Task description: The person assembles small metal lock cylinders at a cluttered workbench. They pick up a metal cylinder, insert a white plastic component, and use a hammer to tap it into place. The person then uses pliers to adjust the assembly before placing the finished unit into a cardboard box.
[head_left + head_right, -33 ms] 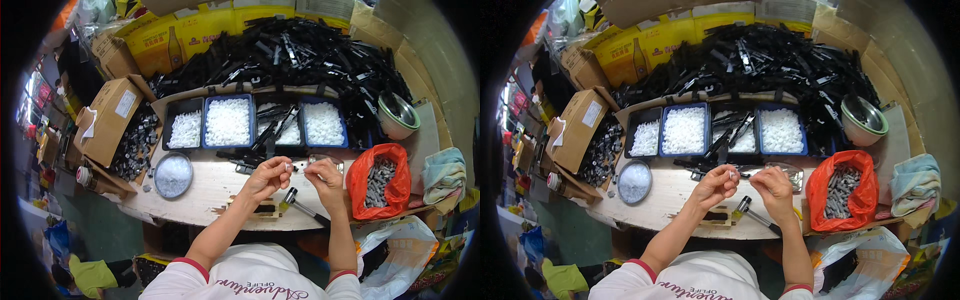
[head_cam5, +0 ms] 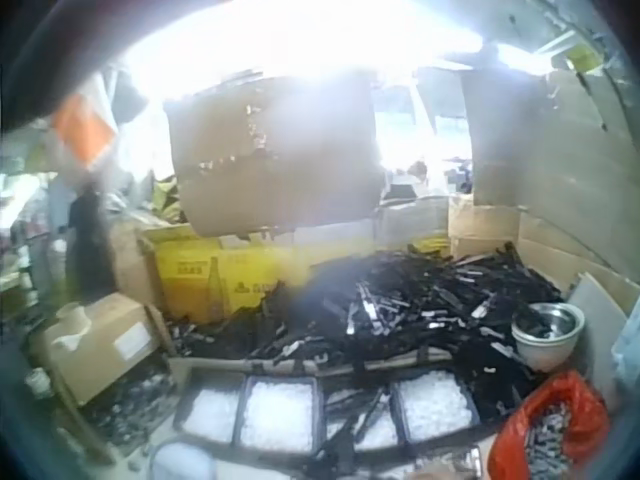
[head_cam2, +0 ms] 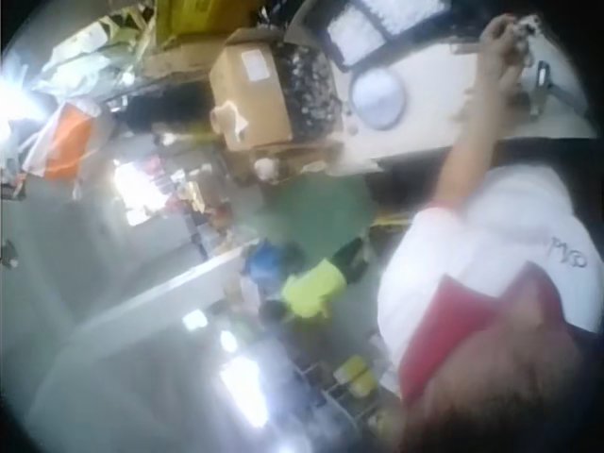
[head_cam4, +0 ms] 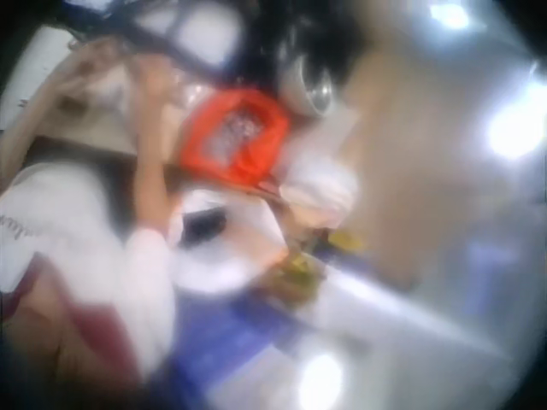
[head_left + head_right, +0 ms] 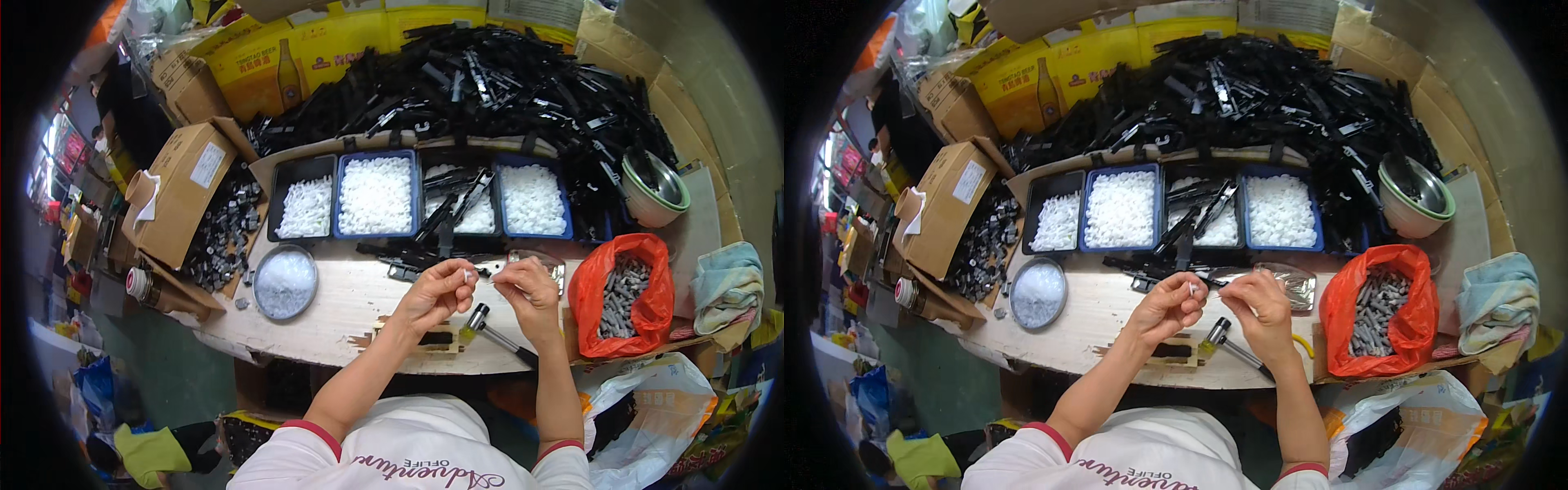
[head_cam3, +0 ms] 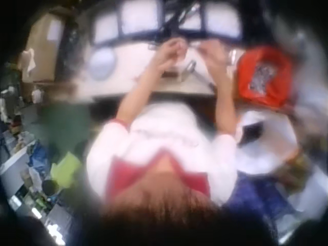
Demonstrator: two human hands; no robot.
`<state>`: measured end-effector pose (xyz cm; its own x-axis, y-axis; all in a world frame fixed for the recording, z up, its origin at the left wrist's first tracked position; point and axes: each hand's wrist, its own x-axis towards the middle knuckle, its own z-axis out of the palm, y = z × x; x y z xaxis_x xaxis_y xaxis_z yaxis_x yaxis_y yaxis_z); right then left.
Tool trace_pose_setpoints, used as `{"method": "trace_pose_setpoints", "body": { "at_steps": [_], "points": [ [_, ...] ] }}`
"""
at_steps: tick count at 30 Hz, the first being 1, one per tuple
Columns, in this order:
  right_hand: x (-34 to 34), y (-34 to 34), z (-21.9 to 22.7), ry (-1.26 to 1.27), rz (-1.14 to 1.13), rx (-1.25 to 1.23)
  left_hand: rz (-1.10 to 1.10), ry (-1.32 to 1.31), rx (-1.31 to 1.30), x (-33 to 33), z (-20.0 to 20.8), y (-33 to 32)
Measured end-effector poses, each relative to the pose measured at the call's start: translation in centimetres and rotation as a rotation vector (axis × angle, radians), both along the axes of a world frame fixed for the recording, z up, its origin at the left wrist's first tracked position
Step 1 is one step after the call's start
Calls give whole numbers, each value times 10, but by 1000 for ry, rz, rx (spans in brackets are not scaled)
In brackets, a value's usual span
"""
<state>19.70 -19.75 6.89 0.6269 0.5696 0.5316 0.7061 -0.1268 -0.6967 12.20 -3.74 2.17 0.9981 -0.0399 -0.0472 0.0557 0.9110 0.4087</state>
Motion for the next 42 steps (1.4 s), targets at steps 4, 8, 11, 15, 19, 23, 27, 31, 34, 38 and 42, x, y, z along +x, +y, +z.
{"method": "trace_pose_setpoints", "body": {
  "at_steps": [4,8,11,15,19,23,27,31,34,38,42],
  "points": [
    [-15,21,-2,-90,61,-6,21,-33,-80,-25,-8,4],
    [-20,30,-3,-92,65,-14,33,-87,-89,-32,-8,7],
    [-23,34,-1,-98,67,-20,52,-100,-76,-35,-9,8],
    [-25,40,-1,-113,109,-18,79,-75,-12,-38,-8,8],
    [-29,44,-3,-141,109,-47,189,-12,175,-46,-6,13],
    [-39,48,-8,-161,136,-55,341,-63,463,-58,-7,16],
    [-48,48,-15,-149,129,-51,534,-113,785,-69,-6,12],
    [-63,44,-19,-140,106,-72,661,-109,1004,-79,-14,13],
    [-68,46,-25,-205,76,-79,750,-143,1198,-82,-16,13],
    [-72,49,-30,-237,97,-88,819,-172,1422,-89,-8,16],
    [-72,48,-33,-197,168,-137,787,-131,1542,-100,-4,19]
  ]
}}
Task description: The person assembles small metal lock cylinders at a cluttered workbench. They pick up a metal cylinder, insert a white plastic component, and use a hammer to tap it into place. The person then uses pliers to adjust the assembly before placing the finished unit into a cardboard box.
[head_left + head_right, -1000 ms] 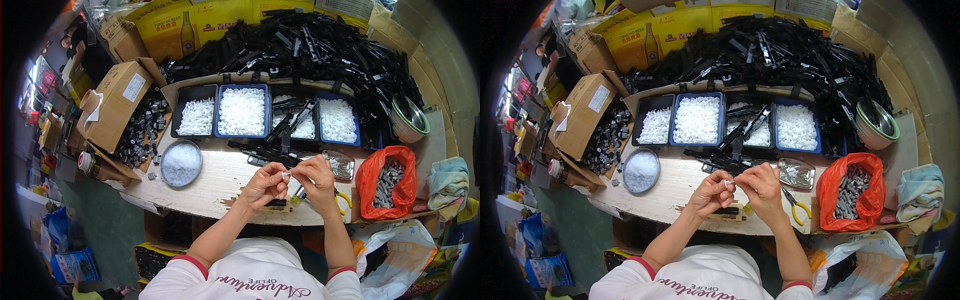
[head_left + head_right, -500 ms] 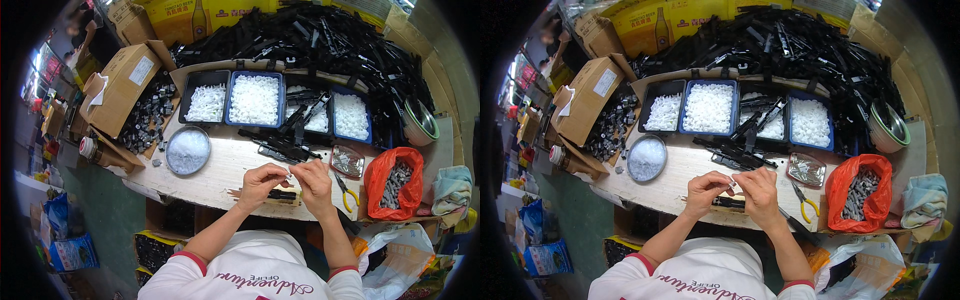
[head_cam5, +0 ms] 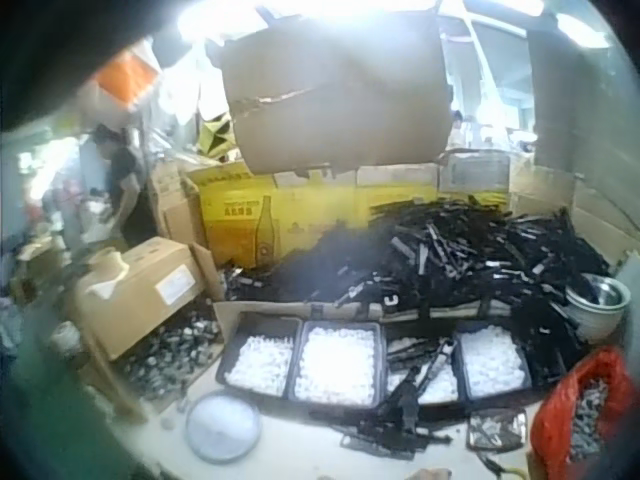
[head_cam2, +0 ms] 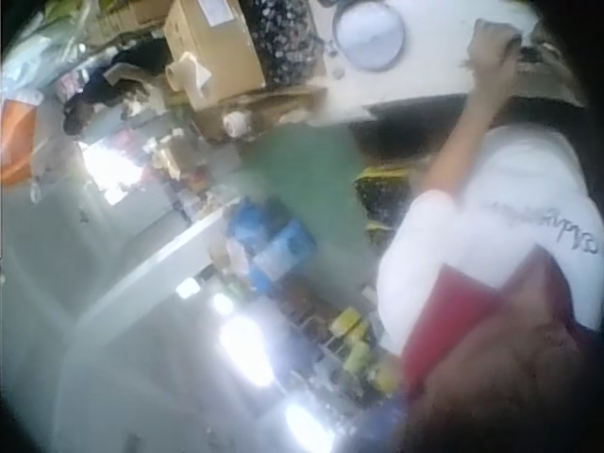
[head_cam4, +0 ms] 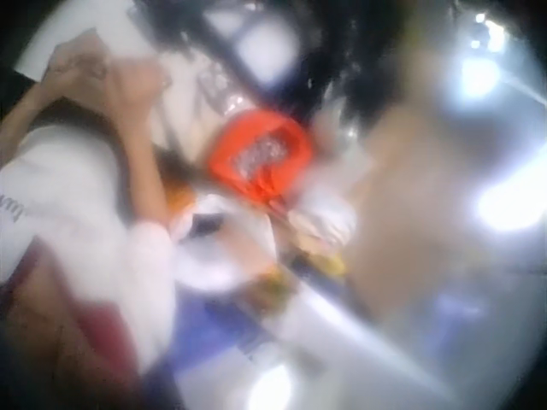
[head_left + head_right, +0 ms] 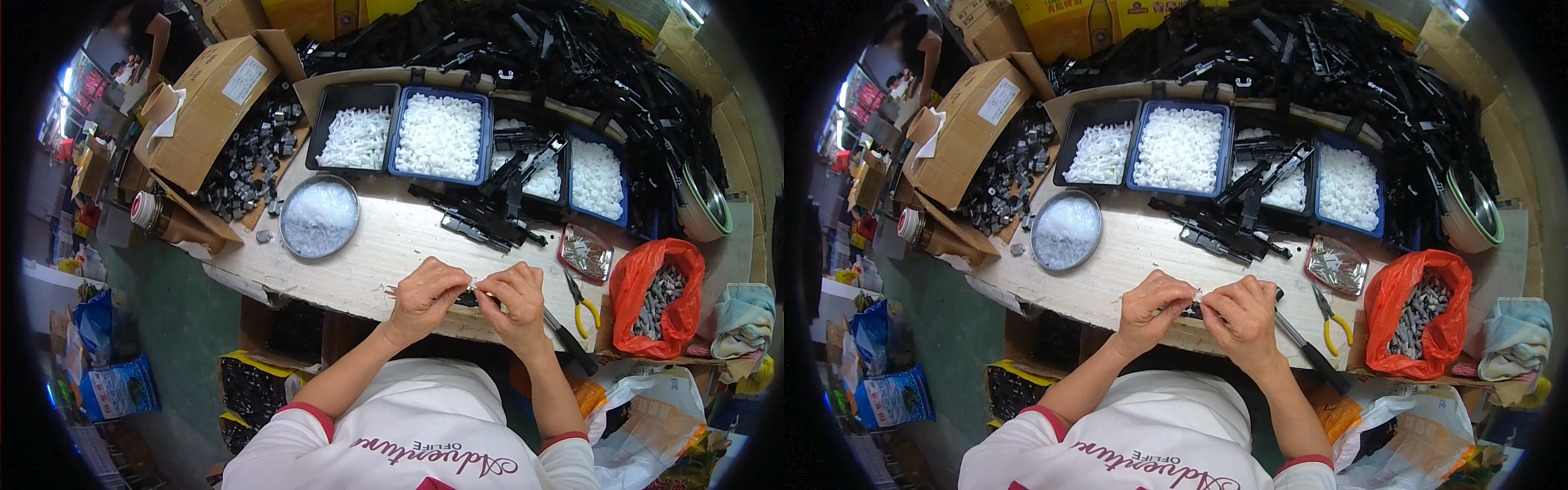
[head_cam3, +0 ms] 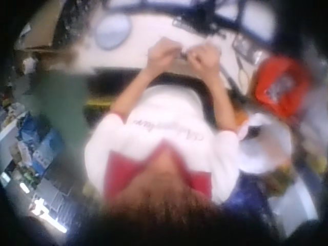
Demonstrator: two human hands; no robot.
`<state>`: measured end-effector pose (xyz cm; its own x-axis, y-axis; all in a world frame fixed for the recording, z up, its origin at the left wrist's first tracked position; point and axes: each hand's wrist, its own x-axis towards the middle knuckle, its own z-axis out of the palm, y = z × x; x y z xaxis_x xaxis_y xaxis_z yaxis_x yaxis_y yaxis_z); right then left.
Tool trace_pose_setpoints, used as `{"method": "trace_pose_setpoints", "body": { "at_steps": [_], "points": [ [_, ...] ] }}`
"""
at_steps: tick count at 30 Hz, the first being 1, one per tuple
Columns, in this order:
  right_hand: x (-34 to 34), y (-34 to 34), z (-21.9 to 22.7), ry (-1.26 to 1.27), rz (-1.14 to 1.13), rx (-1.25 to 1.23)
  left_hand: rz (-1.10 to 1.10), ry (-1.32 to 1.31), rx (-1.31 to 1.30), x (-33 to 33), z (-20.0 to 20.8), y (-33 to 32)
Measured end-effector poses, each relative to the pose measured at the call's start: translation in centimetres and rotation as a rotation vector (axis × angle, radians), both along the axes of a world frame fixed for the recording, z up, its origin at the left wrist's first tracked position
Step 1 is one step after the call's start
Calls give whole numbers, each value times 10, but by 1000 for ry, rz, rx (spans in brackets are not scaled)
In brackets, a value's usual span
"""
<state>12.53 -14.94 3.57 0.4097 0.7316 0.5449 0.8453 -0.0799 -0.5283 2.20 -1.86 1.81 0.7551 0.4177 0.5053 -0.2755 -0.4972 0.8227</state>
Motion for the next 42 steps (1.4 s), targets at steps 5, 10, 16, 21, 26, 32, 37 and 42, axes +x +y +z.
{"method": "trace_pose_setpoints", "body": {
  "at_steps": [5,10,16,21,26,32,37,42],
  "points": [
    [2,-5,-19,-23,63,-153,90,148,151,-19,-22,7],
    [2,-2,-26,-92,99,-260,74,258,218,-20,-28,-2],
    [5,6,-15,-97,198,-402,55,275,208,-17,-34,-4],
    [10,11,-8,-75,275,-495,41,282,189,-15,-37,-4],
    [15,3,-7,-12,263,-492,40,339,197,-13,-31,-4],
    [41,-54,9,-3,-199,-253,5,418,273,-8,-29,-4],
    [106,-170,27,-49,-803,-166,-27,375,428,-10,-28,-1],
    [144,-235,10,0,-1086,-682,-103,393,479,-7,-26,3]
  ]
}}
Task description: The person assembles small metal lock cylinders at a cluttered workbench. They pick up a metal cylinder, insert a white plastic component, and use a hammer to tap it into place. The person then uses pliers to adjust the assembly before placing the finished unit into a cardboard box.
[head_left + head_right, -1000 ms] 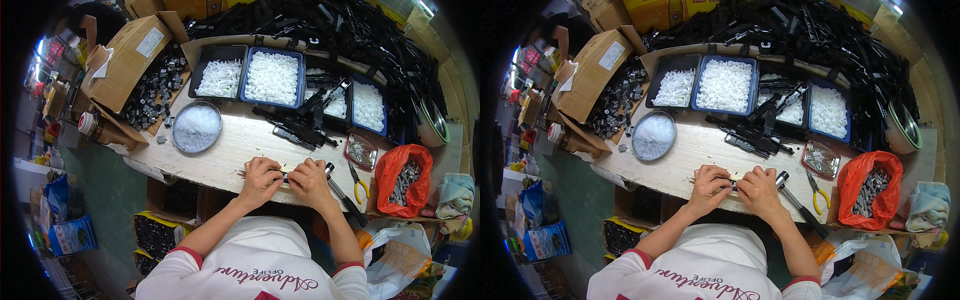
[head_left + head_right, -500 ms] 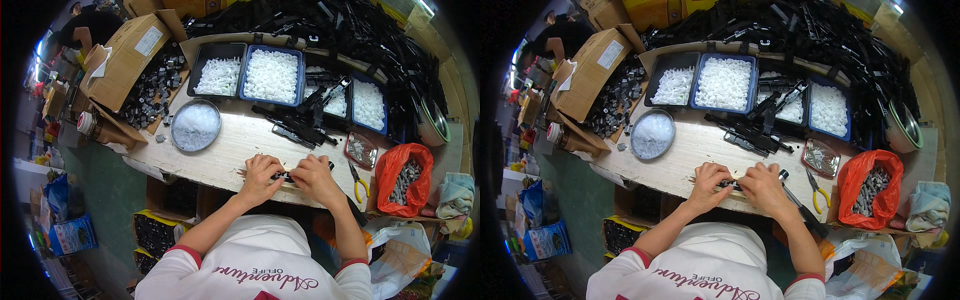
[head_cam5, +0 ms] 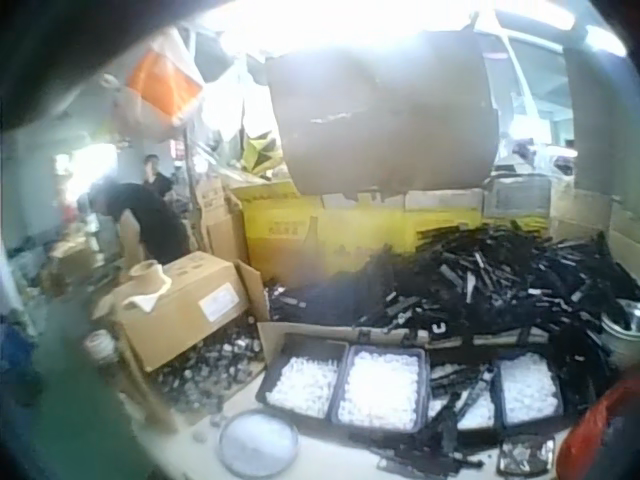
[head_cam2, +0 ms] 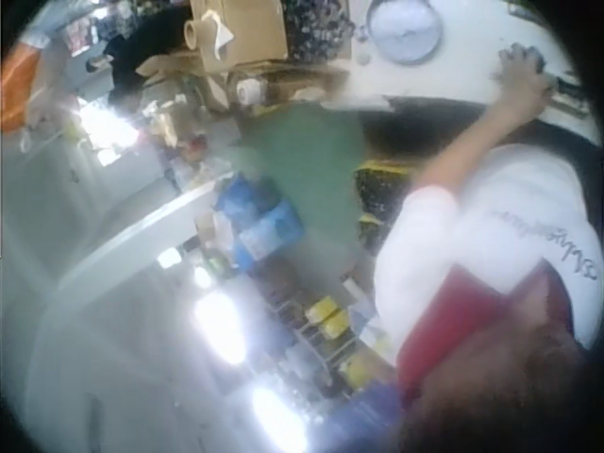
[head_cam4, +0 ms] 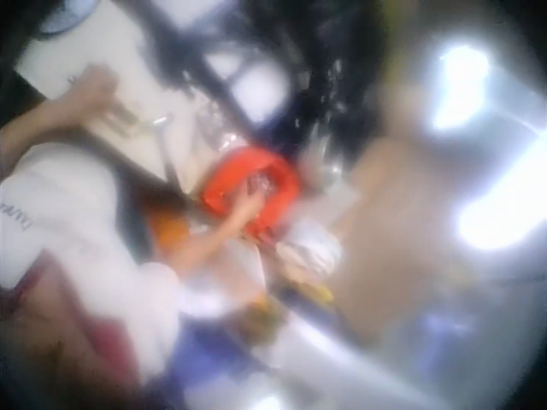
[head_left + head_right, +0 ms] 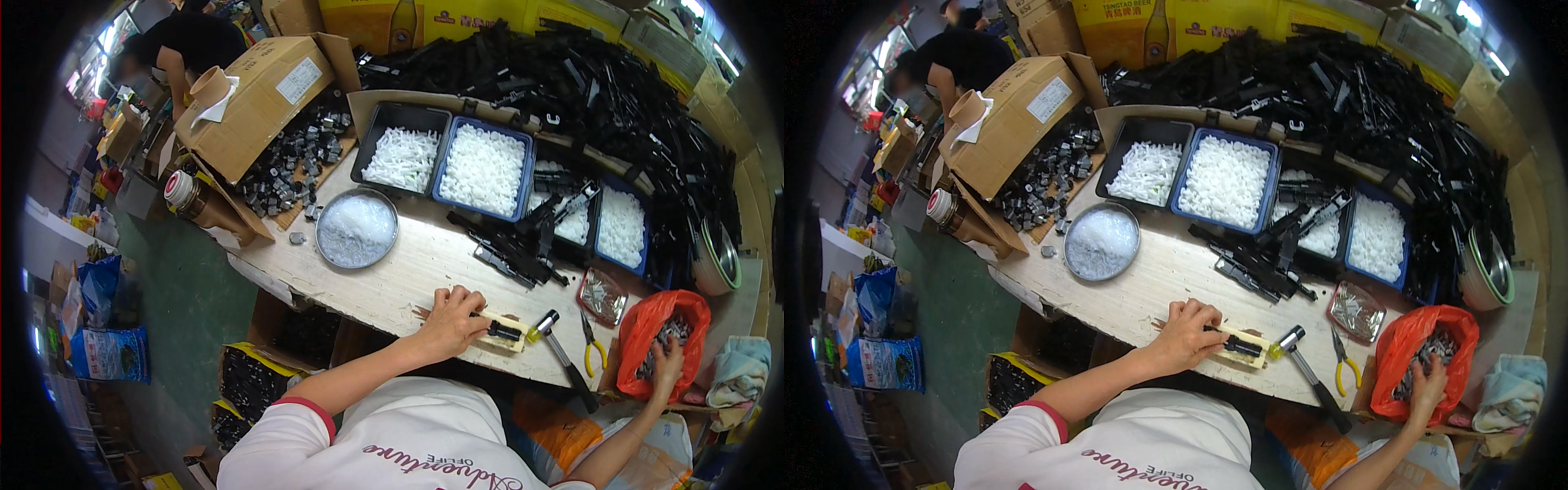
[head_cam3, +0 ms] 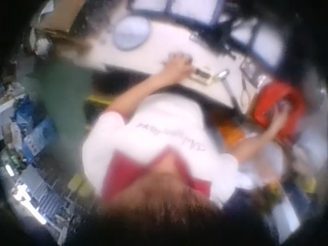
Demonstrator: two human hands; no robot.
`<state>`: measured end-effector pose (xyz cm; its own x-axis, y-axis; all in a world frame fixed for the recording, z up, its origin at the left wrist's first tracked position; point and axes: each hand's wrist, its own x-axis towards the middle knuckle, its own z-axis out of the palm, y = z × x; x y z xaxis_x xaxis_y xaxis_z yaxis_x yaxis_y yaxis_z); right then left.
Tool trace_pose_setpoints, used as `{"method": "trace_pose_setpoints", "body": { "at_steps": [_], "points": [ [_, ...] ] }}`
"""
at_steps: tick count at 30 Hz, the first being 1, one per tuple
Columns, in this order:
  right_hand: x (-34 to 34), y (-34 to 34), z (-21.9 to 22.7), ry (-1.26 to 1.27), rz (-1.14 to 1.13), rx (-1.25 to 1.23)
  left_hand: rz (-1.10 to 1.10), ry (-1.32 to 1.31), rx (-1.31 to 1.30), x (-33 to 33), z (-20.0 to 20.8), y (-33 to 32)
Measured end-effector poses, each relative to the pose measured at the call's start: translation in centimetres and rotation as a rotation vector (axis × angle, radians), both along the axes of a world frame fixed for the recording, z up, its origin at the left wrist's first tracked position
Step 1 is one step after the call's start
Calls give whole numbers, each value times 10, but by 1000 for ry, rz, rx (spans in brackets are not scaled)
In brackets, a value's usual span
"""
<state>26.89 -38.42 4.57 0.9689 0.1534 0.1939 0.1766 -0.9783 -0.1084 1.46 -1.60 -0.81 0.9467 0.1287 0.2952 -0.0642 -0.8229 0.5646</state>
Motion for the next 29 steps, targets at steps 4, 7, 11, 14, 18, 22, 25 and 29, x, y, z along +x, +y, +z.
{"method": "trace_pose_setpoints", "body": {
  "at_steps": [4,7,11,14,18,22,25,29],
  "points": [
    [7,19,-6,62,57,77,-23,44,-132,2,4,25],
    [13,14,-14,92,109,158,164,-115,38,31,-3,85],
    [13,4,-20,25,160,269,619,-156,220,71,20,171],
    [16,4,-24,21,159,319,620,25,398,93,10,203],
    [15,-1,-26,1,133,407,579,-17,285,100,8,212],
    [25,-20,-36,-17,47,568,523,-267,-550,86,20,235],
    [25,-11,-29,-16,2,545,501,-295,-1061,72,34,239],
    [27,-8,-38,-184,87,534,502,-297,-1103,56,41,231]
  ]
}}
